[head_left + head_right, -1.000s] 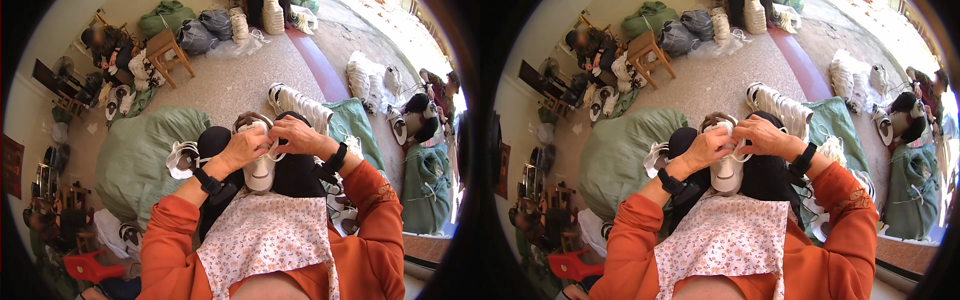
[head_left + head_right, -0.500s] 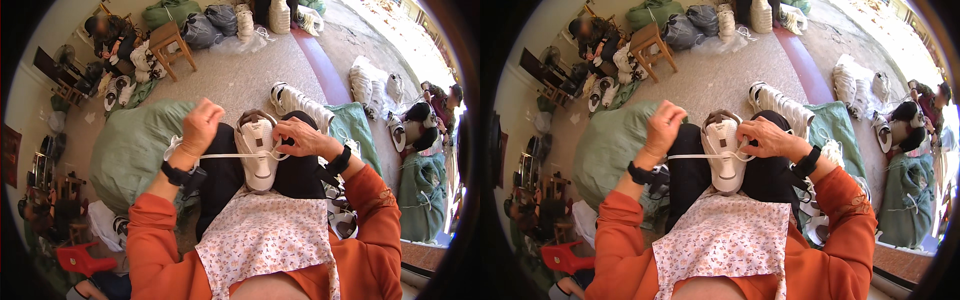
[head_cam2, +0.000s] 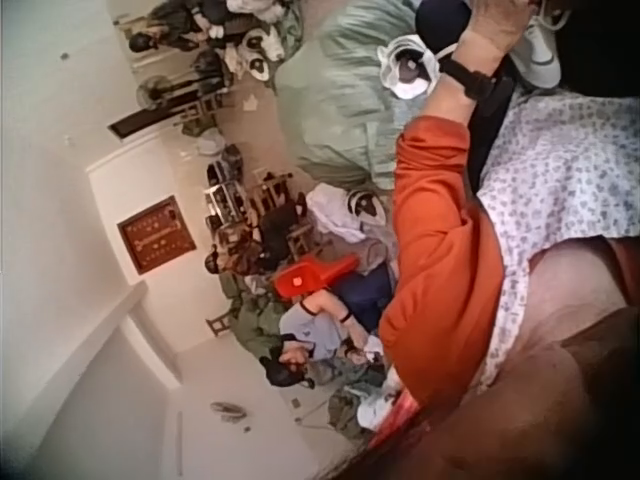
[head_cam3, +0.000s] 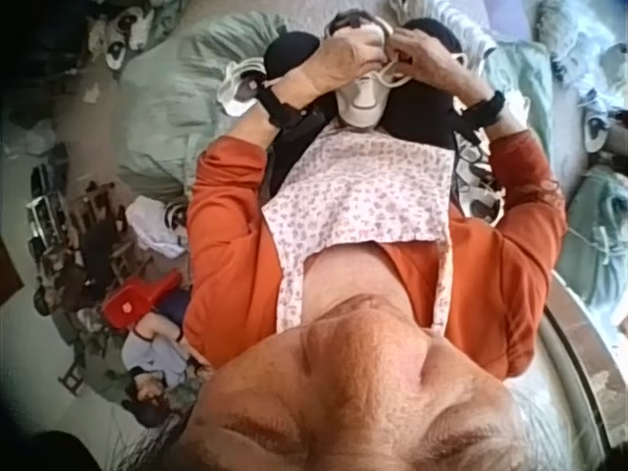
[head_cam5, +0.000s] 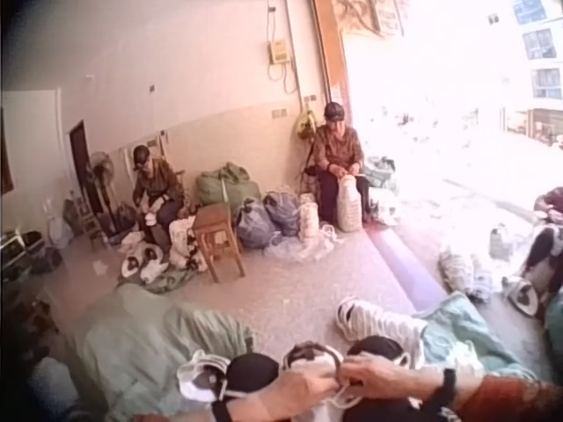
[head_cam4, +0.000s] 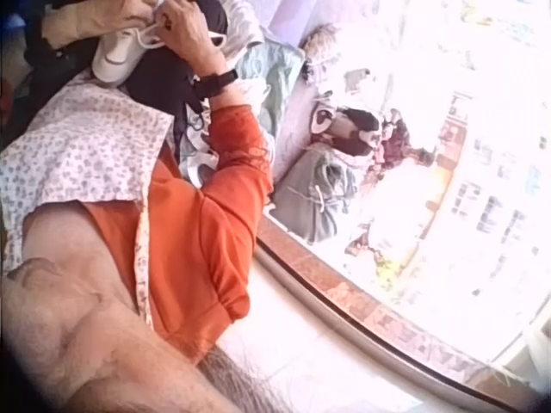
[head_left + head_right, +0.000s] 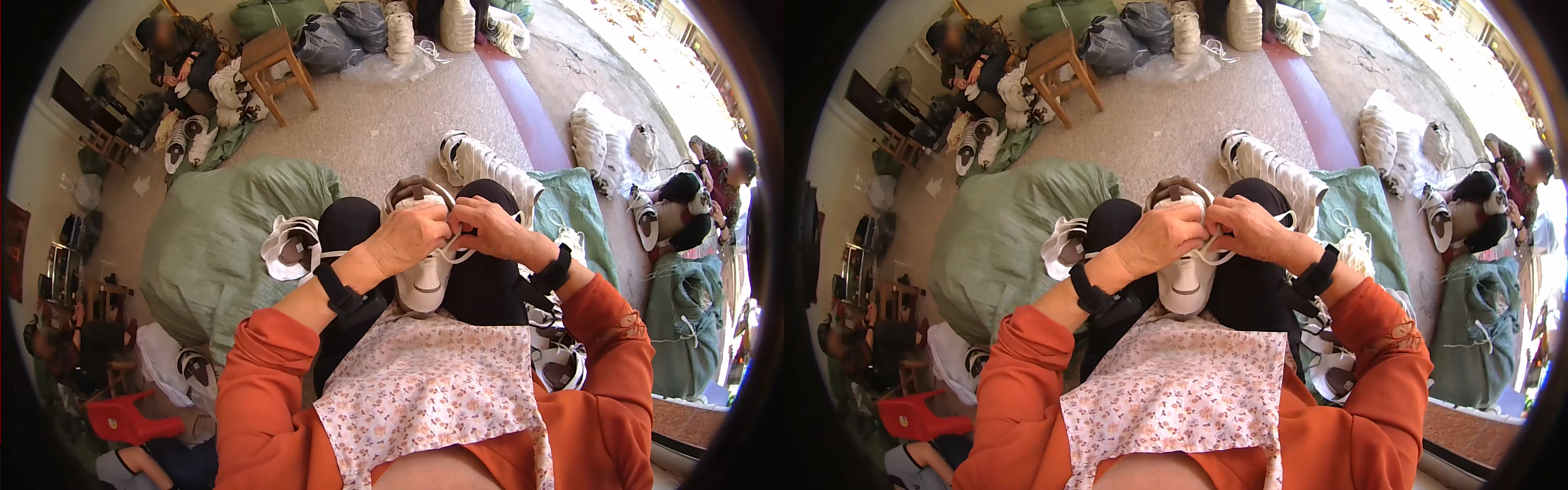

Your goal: The person laces a shoe by hand, threading a lace through the eyelets, pulling it tight, and repeating the process for each eyelet.

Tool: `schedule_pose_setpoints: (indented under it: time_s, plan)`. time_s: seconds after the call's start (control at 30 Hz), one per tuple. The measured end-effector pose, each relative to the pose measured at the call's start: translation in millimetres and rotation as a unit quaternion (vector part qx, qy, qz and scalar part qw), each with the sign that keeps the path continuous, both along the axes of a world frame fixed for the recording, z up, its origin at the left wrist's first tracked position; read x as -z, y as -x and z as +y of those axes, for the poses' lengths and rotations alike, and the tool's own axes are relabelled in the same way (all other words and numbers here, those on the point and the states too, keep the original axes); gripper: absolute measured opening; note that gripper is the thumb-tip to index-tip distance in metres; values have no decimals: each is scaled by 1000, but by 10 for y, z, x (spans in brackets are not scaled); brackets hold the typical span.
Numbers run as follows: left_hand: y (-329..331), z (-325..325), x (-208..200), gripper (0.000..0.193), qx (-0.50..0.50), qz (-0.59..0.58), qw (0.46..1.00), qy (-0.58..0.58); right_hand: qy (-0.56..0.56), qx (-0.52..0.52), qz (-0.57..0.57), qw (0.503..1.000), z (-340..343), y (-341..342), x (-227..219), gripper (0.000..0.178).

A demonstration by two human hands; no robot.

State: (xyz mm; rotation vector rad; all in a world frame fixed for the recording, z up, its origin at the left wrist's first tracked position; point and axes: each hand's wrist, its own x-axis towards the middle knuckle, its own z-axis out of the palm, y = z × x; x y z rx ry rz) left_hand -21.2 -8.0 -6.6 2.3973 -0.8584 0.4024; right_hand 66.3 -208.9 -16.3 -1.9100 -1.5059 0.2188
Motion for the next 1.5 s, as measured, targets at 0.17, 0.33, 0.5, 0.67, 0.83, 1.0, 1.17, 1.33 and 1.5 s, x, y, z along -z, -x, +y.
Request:
schedule_pose_setpoints:
  time_s: [0.17, 0.33, 0.5, 0.67, 0.83, 1.0, 1.17, 1.33, 1.5]
  plan:
    - [30, -100, 37, 10, -20, -87, 994, -66, 23, -4, -8, 1000, -14, -51, -66, 29]
    - [140, -61, -60, 6, -25, -134, 982, -127, 56, -51, 36, 997, 40, -156, -207, 29]
    - [88, 929, -378, 7, -253, -168, 931, -203, 97, -53, 58, 992, 18, -156, -205, 29]
    - [398, 2794, -1099, 12, -579, -220, 762, -189, 91, -37, 28, 995, 56, -147, -156, 25]
    - [705, 2947, -525, 8, -623, -43, 767, -145, 38, 35, 60, 997, 83, 31, -146, 27]
    - [616, 1689, 174, 29, -408, 51, 910, 49, 24, 248, 91, 964, -141, 336, -22, 27]
    - [605, 858, 46, 18, -239, -65, 969, 15, 56, 244, 481, 840, -99, 553, -125, 32]
    - [543, 598, 104, 25, -213, -41, 976, -28, 0, 257, 601, 757, -16, 578, 38, 17]
    - [525, 523, 145, 32, -148, -22, 987, -65, -128, 254, 721, 633, -85, 617, 172, 12]
